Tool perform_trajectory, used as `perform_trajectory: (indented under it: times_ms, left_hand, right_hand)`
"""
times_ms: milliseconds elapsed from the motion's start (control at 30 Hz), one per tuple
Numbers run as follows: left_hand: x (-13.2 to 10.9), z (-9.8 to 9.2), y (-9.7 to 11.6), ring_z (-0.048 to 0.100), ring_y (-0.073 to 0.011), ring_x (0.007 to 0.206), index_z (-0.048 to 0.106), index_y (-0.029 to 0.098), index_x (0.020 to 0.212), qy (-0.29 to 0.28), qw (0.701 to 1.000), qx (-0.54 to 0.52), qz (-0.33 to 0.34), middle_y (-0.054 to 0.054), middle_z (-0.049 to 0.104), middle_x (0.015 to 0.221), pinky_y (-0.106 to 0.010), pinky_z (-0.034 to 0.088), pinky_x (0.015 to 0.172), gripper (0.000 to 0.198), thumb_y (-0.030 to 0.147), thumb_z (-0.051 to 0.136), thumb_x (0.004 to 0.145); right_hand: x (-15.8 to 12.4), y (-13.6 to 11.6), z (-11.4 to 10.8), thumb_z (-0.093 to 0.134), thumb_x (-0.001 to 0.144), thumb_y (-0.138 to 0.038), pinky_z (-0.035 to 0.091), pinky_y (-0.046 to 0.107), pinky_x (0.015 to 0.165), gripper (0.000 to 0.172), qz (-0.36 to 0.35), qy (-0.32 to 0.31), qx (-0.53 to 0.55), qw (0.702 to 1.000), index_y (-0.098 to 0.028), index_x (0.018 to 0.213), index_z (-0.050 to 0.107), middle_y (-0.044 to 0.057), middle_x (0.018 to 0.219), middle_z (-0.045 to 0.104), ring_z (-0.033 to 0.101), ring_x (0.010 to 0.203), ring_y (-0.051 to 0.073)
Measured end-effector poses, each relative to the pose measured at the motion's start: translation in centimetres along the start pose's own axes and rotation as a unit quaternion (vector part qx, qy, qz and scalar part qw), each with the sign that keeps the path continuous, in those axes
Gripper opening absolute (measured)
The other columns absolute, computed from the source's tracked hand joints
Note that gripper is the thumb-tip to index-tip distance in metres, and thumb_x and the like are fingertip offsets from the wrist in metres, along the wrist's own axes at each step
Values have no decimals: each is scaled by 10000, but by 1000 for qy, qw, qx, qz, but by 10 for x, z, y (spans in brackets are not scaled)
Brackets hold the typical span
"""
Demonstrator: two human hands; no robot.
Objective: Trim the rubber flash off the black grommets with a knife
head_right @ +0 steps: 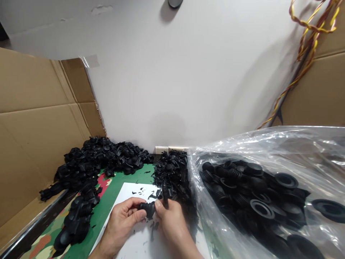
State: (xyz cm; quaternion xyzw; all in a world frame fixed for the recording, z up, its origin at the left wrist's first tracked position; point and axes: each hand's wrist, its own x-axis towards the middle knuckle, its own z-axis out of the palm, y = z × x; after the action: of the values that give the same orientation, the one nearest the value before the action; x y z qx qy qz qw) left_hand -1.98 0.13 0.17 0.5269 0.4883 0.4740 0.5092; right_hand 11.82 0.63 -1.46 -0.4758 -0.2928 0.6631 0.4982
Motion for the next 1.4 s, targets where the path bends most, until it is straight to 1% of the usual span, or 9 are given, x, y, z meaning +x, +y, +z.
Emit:
perform_trajectory:
  times_ms: [233,400,500,633,833,967,1200,1300,1400]
  left_hand:
    - [0,1,2,567,-128,582,711,137,799,-2,1000,-13,-4,-12,666,671,-233,469,567,158,212,720,661]
    - [0,2,4,548,-118,532,718,141,796,17,1000,-9,-7,15,601,612,-227,477,514,192,257,736,644]
    - [0,1,1,538,-111,507,722,155,854,27,1000,8,-2,34,564,595,-221,469,492,223,261,725,657]
    - [0,-1,-4,528,-104,501,727,162,888,16,999,45,8,21,594,616,-216,452,497,210,244,685,699]
    - [1,-2,-7,531,-105,492,710,164,841,17,998,53,-2,31,573,597,-206,427,470,170,225,678,686]
    - [0,-1,-7,528,-101,481,706,157,826,18,998,59,-8,31,579,591,-205,424,466,160,207,670,678]
    - [-1,1,-4,521,-96,457,719,162,770,32,998,50,-10,38,582,553,-196,410,443,130,198,694,648]
    - [0,1,-2,520,-90,433,716,158,751,36,999,36,-15,41,583,534,-190,391,426,158,237,736,615]
    - [2,0,-2,486,-68,346,670,140,660,51,998,10,-42,40,575,472,-179,326,380,235,358,748,623]
  right_hand:
    - [-1,-2,3,737,519,-532,150,200,377,438,5,-2,0,1000,-184,588,479,-133,424,282,160,377,20]
    - [-3,-2,3,743,497,-541,157,200,378,453,3,3,-4,1000,-182,569,476,-129,423,296,171,373,17]
    - [-2,-1,4,750,468,-550,147,202,376,468,7,4,-6,1000,-183,556,473,-127,417,298,172,368,16]
    - [1,1,3,747,476,-548,141,204,378,458,12,0,-5,1000,-183,569,486,-124,425,301,168,375,19]
    - [12,10,-1,750,460,-557,144,213,376,463,19,1,-16,1000,-189,547,482,-129,394,284,165,353,20]
    - [11,10,-1,753,439,-578,139,211,378,490,20,1,-18,1000,-195,529,462,-135,382,253,153,356,20]
    - [-3,1,3,734,544,-523,149,209,384,418,12,-15,-10,1000,-189,577,485,-128,429,271,152,388,32]
    - [-2,1,3,733,542,-527,151,208,379,422,15,-20,-12,1000,-193,571,478,-127,426,277,153,384,32]
    - [0,-1,1,739,528,-537,158,211,371,424,17,-33,-25,999,-187,569,504,-124,409,293,169,365,33]
